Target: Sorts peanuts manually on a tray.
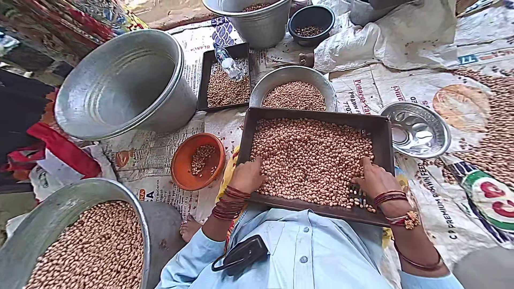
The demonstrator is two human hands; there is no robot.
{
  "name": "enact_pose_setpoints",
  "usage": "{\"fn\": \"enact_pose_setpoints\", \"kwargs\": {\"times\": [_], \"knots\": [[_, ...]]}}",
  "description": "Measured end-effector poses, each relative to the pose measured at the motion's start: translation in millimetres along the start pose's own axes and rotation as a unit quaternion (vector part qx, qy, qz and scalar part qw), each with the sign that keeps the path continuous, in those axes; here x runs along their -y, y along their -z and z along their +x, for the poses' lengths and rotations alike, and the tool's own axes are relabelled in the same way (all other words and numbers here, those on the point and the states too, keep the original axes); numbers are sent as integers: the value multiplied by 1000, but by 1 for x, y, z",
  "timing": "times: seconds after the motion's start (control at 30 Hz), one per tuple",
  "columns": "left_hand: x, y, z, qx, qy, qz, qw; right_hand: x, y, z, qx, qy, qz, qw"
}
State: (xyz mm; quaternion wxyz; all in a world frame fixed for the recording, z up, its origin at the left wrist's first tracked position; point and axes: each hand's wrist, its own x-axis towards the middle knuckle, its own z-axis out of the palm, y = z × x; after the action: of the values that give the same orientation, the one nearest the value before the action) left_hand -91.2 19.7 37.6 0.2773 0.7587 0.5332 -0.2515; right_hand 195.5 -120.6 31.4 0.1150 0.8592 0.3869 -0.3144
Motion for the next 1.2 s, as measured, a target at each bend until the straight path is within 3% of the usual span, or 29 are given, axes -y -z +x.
{"fn": "enact_pose_setpoints", "kwargs": {"times": [0.1,0.2,0.3,0.37,0.47,0.53,0.7,0.87,0.97,1.13,1.2], "knots": [[-34,-22,3,47,-60,35,996,10,-16,-11,54,17,-33,998],[-61,-46,11,65,-176,-33,982,25,-28,-23,85,35,-53,994],[-76,-58,24,63,-313,-197,927,28,-30,-26,79,89,-13,993],[-79,-54,31,7,-373,-264,889,17,-37,-21,31,183,115,976],[-69,-34,40,-249,-376,-157,879,-1,-53,-6,-90,316,352,876],[-55,-27,54,-348,-366,-51,861,-9,-50,-2,-148,321,426,833],[-44,-31,75,-346,-365,45,863,-27,-39,1,-241,264,364,860],[-38,-33,70,-365,-396,-28,842,-7,-50,-6,-232,313,251,886],[-12,-24,64,-445,-350,-58,822,13,-59,-9,-223,345,184,893],[68,16,25,-497,-49,-20,866,29,-63,-4,-280,354,150,880],[84,23,13,-487,8,-24,873,34,-63,5,-323,341,134,873]]}}
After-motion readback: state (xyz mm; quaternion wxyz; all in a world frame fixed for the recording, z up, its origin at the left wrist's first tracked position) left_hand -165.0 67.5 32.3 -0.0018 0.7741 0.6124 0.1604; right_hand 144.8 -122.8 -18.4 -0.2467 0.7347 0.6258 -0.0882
